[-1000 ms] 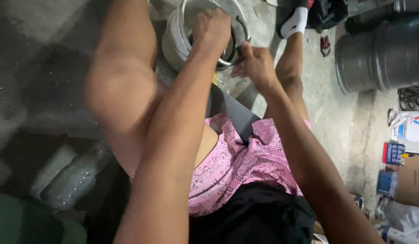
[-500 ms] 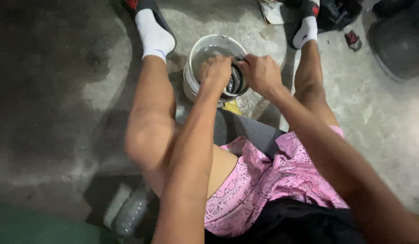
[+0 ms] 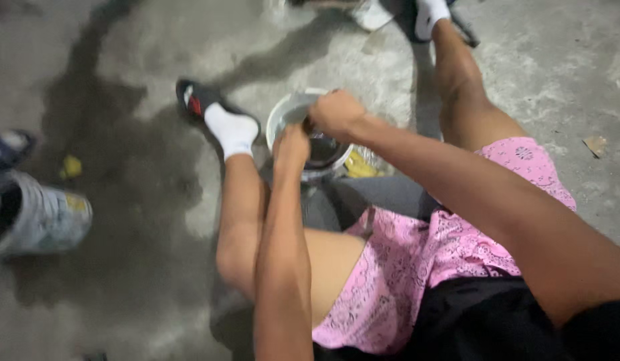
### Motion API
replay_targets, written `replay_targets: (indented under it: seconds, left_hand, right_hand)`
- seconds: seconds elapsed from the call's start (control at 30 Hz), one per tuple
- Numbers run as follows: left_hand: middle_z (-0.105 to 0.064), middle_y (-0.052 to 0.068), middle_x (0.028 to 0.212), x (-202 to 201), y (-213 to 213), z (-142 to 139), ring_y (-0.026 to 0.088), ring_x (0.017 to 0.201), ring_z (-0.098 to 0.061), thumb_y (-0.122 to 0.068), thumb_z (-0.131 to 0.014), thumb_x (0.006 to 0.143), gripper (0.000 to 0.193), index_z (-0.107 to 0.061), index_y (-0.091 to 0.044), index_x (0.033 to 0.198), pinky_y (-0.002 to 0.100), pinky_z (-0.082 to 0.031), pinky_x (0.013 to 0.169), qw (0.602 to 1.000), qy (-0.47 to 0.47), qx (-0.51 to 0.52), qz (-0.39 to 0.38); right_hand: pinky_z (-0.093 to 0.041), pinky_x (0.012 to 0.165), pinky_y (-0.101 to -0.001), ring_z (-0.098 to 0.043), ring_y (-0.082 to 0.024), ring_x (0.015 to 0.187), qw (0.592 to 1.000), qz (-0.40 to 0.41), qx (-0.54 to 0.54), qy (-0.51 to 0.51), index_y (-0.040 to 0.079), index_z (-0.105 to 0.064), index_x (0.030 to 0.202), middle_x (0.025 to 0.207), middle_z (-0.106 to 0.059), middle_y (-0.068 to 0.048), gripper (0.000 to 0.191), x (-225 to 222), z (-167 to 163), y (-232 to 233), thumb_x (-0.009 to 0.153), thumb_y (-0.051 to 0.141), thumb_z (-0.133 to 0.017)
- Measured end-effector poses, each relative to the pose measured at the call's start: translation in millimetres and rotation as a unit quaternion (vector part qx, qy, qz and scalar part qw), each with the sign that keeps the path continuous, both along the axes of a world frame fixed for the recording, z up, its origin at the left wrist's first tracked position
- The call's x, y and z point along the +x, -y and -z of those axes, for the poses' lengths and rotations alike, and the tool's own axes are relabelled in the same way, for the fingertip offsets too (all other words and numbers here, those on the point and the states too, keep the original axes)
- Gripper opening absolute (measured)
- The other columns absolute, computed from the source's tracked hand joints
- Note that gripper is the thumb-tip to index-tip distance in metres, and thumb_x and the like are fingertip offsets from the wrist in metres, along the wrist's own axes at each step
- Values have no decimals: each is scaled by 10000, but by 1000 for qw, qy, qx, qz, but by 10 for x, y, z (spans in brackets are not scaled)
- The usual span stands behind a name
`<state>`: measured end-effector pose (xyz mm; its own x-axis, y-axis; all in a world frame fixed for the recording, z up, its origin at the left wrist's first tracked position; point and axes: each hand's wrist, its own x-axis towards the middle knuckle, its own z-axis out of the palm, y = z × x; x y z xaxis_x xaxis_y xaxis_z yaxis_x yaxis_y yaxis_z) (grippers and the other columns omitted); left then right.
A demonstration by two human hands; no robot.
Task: The person sits on the floor and washes a car coil spring in a bucket of water, scrubbing and turning the spring by hand to clean its coils. They lift the spring out of the bucket and continue rubbing the coils while holding it above the bucket.
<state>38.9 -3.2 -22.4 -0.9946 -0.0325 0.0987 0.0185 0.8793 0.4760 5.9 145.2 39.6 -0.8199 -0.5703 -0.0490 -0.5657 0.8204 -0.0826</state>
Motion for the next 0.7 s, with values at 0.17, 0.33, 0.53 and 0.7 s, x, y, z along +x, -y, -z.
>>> replay_targets:
  seconds: [0.17, 0.33, 0.53, 0.7]
  left_hand:
    - [-712, 207, 1158, 81, -133, -106, 406, 1103, -683, -161, -464, 984, 348, -684, -193, 1251, 524, -536, 922, 996, 83, -23, -7]
    - [-724, 202, 1123, 130, -131, -232, 401, 1083, -692, -143, -492, 947, 371, -678, -217, 1260, 521, -536, 919, 996, 84, -17, 3]
    - [-716, 262, 1116, 16, -52, -122, 434, 1083, -690, -173, -545, 935, 331, -691, -108, 1224, 522, -535, 942, 997, 70, -30, 11]
    - [-693, 302, 1080, 60, -53, 35, 471, 1049, -662, -280, -553, 999, 351, -679, 32, 1100, 544, -513, 901, 994, 37, 51, -89]
  right_hand:
    - [-540, 714, -536, -695, -431, 823, 988, 106, -115, -1, 61, -757, 934, 865, -722, -244, 427, 145, 159, -144, 1000, 448, -590]
    - [-556, 715, -478, -743, -340, 807, 894, 180, -289, 291, 65, -747, 951, 880, -759, -189, 424, 218, 220, -416, 995, 433, -542]
    - [-550, 755, -427, -730, -338, 789, 989, -23, -62, 132, 76, -790, 995, 883, -753, -204, 311, 13, -293, -161, 900, 364, -717]
    - [-578, 761, -486, -725, -381, 869, 995, -81, 46, -31, 95, -795, 975, 929, -742, -191, 255, 27, -337, 178, 919, 324, -699]
